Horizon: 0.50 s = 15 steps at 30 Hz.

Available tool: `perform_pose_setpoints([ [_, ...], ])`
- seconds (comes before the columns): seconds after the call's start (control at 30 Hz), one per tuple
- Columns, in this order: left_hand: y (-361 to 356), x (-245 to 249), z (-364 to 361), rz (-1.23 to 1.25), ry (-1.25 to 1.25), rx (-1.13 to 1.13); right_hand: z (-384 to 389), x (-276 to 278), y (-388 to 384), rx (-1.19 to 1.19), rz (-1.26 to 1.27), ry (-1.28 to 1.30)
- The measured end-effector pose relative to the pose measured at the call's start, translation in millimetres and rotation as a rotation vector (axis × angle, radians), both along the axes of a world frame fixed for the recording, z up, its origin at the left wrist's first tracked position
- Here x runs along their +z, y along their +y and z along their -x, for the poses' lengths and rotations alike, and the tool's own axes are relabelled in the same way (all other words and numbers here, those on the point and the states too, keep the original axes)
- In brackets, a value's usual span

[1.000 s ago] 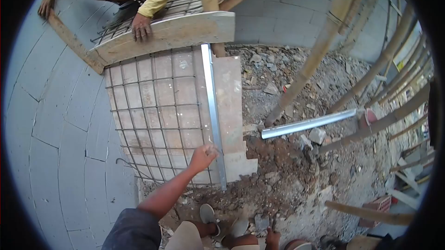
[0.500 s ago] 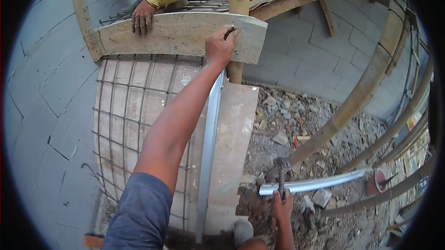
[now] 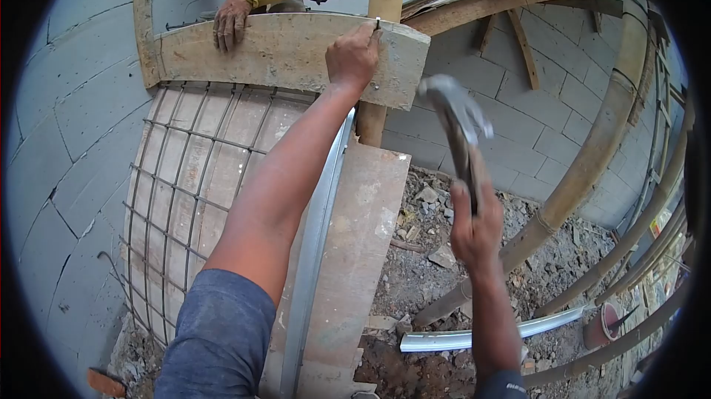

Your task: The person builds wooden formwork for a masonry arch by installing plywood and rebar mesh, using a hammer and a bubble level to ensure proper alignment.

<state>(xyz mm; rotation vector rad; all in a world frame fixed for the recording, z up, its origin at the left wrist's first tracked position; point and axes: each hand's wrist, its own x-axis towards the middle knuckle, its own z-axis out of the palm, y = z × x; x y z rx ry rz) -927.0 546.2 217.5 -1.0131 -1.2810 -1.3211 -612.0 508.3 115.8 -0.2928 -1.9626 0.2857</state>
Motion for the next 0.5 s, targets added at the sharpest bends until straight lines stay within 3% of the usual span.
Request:
perform_pose_setpoints([
  [0.1, 2, -1, -2, 0.009, -0.005, 0.012, 39, 58, 3, 0.055, -0.266, 0.112],
  [0.17, 2, -4, 1, 0.009, -0.008, 0.019, 58, 83, -4, 0.081, -0.264, 0.149],
  [0.37, 3, -5, -1, 0.004, -0.031, 0.01, 88, 107, -5, 0.076, -0.448, 0.297],
  [0.47, 6, -6, 0, -0.011, -0.053, 0.008, 102, 105, 8, 0.018, -0.408, 0.286],
  [0.5, 5, -6, -1, -0.002, -0.065, 0.019, 106, 107, 14, -0.132, -0.282, 0.102],
])
